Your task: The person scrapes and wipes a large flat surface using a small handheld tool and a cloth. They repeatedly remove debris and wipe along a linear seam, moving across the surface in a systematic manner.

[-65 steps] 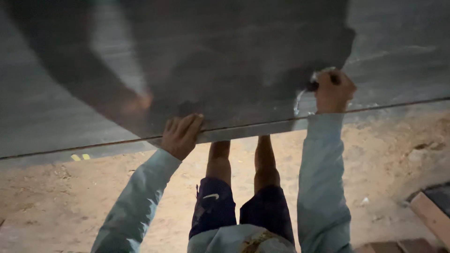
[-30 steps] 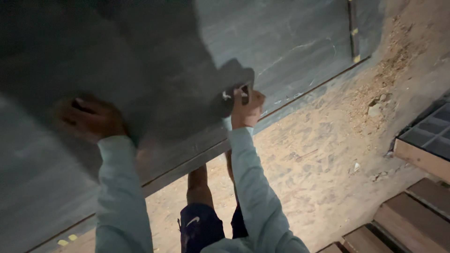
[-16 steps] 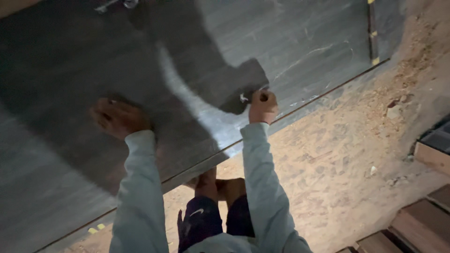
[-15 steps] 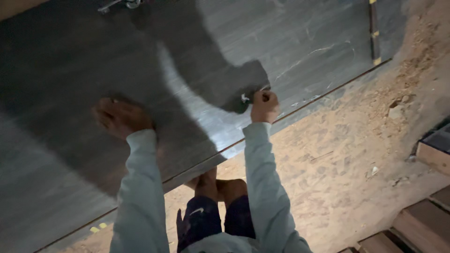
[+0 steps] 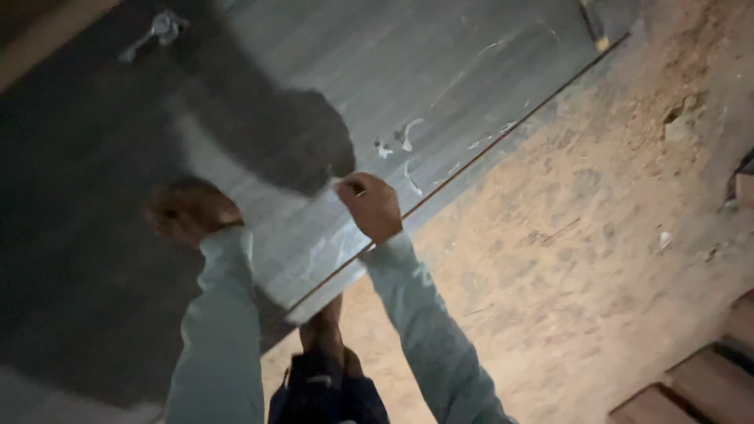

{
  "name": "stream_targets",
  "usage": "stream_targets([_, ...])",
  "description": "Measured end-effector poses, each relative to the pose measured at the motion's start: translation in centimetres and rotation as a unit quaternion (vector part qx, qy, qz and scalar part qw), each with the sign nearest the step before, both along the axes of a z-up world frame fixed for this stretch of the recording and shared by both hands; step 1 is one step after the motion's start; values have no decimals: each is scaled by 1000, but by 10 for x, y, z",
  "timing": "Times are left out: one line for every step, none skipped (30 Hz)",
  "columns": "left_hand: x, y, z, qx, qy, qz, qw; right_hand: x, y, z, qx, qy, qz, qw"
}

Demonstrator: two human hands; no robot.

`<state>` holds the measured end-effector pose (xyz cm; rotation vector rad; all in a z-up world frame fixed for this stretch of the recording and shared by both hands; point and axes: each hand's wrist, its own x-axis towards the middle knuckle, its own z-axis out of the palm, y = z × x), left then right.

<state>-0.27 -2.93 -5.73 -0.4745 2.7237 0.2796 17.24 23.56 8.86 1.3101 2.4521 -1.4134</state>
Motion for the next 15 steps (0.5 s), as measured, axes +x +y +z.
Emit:
stream_targets([-3, -4, -11, -22, -3, -19, 1000, -4, 0, 5, 114, 55, -27, 992])
stream_targets([-6, -7, -23, -38, -4, -36, 999, -7, 8, 8, 157, 58, -66, 984])
stream_targets([3, -17, -31, -53, -9, -48, 997, -1, 17, 11, 194, 52, -100, 974])
stream_targets([5, -25, -40, -59, -16, -50, 997, 3, 28, 9, 226, 68, -98, 967])
stream_targets([8, -30, -47, -60, -25, -49, 997, 3, 40, 4, 258, 85, -91, 958])
stream_targets([9, -32, -51, -61, -45, -44, 996, 4, 48, -1, 299, 64, -67, 950])
stream_targets([10, -32, -53, -33, -34, -8, 999, 2, 58, -8, 341, 44, -42, 938])
stream_targets([9, -30, -52, -5, -23, 28, 999, 0, 64, -14, 381, 25, -16, 924])
stream_targets([8, -27, -48, 22, -11, 65, 998, -2, 69, -20, 379, 19, -40, 924])
stream_targets([6, -23, -42, -14, 25, 7, 1000, -4, 69, -26, 376, 12, -64, 924])
stream_targets([5, -20, -35, -53, 61, -52, 995, -4, 68, -31, 372, 6, -89, 924])
stream_targets([2, -17, -26, -91, 96, -110, 985, -3, 67, -36, 364, 8, -93, 927])
stream_targets([-1, -13, -17, -70, 50, -80, 993, -3, 67, -42, 355, 13, -98, 930])
stream_targets([0, -7, -9, -48, 4, -50, 998, -1, 70, -47, 346, 17, -102, 932])
stream_targets([0, -3, -2, -26, -43, -18, 999, 1, 74, -52, 335, 14, -97, 937])
